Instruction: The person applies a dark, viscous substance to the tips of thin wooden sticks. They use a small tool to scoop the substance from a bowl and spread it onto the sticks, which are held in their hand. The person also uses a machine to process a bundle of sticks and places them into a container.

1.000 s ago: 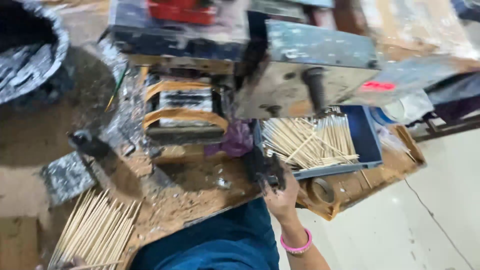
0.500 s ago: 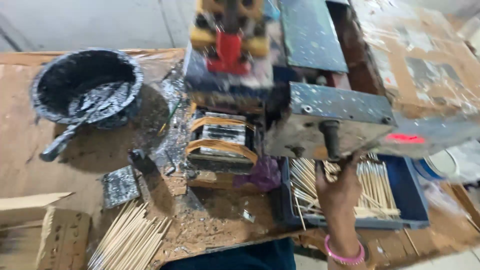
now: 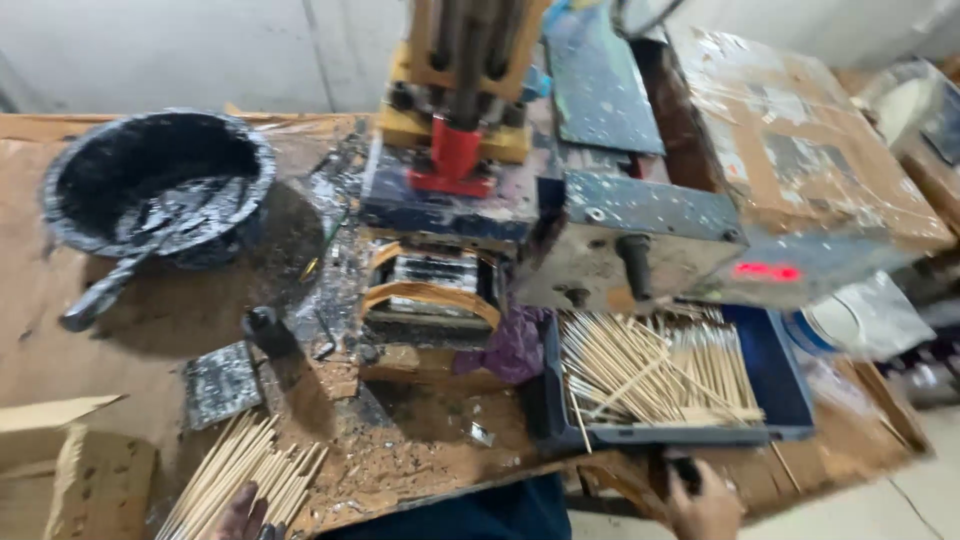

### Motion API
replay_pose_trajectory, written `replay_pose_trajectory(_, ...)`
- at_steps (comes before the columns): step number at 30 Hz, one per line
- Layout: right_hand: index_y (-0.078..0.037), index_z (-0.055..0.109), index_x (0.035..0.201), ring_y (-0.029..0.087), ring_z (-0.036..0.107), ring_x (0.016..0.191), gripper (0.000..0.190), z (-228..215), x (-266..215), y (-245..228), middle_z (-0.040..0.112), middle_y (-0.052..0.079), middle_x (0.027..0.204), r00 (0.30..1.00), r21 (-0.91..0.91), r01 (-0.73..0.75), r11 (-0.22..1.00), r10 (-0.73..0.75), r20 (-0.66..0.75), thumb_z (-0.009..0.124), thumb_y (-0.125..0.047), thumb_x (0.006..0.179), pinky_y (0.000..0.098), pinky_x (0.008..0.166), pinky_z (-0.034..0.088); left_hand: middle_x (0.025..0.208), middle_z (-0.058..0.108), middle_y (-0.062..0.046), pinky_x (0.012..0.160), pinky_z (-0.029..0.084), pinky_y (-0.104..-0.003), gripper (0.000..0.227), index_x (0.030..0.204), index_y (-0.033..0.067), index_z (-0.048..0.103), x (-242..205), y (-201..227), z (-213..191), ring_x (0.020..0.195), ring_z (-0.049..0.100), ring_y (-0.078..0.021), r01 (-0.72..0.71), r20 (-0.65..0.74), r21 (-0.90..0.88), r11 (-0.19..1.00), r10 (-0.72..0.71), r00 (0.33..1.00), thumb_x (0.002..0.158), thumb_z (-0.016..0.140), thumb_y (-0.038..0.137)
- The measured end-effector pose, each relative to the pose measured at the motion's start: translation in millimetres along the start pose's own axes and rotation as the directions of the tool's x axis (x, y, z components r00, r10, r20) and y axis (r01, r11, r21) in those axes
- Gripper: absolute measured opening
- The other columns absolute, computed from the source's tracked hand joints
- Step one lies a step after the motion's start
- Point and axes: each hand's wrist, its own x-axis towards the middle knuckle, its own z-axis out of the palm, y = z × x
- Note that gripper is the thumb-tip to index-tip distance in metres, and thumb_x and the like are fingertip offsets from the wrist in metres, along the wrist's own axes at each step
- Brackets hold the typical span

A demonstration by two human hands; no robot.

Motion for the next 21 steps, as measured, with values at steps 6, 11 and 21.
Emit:
replay_pose_trajectory(6, 0.001, 0.067, 0.124, 0.042, 0.068, 0.097, 0.048, -37.1, -45.6, -53.8, 0.073, 0.025, 0.104, 1.0, -0.111, 0.011, 0.994, -0.01, 0.01, 0.077, -0.025, 0.085, 0.0476, 0.089, 0.052, 0.162, 0.04, -0.023, 0.111, 0.038, -0.055, 0.06, 0.15, -0.002, 0.042, -99.7, 42.5, 275.9, 0.146, 0.042, -0.0369, -0.263, 0.395, 0.221, 0.939, 0.16, 0.904, 0.094, 0.059, 0.008)
replay_pose_trajectory(11, 0.006, 0.066, 0.126, 0.02, 0.072, 0.098, 0.039, -100.6, -68.9, -54.7, 0.073, 0.012, 0.111, 0.976, 0.655, -0.115, 0.747, 0.207, -0.064, 0.078, -0.015, 0.095, 0.0323, 0.088, 0.056, 0.142, 0.061, -0.028, 0.114, 0.046, -0.053, 0.036, 0.135, -0.0096, 0.056, -132.8, 11.5, 348.2, 0.132, 0.061, -0.0363, -0.344, 0.686, 0.213, 0.915, 0.111, 0.719, 0.102, 0.054, 0.002)
replay_pose_trajectory(21, 0.009, 0.06, 0.123, 0.025, 0.069, 0.106, 0.047, -82.8, -97.0, -203.0, 0.069, 0.017, 0.12, 0.996, 0.978, 0.089, 0.189, 0.013, -0.093, 0.079, -0.018, 0.09, 0.0375, 0.092, 0.055, 0.164, 0.037, -0.006, 0.123, 0.036, -0.044, 0.093, 0.16, 0.0113, 0.034, -199.6, -35.0, 508.9, 0.152, 0.038, -0.021, 0.665, 0.888, 0.289, 0.689, -0.452, 0.082, 0.091, 0.052, 0.07)
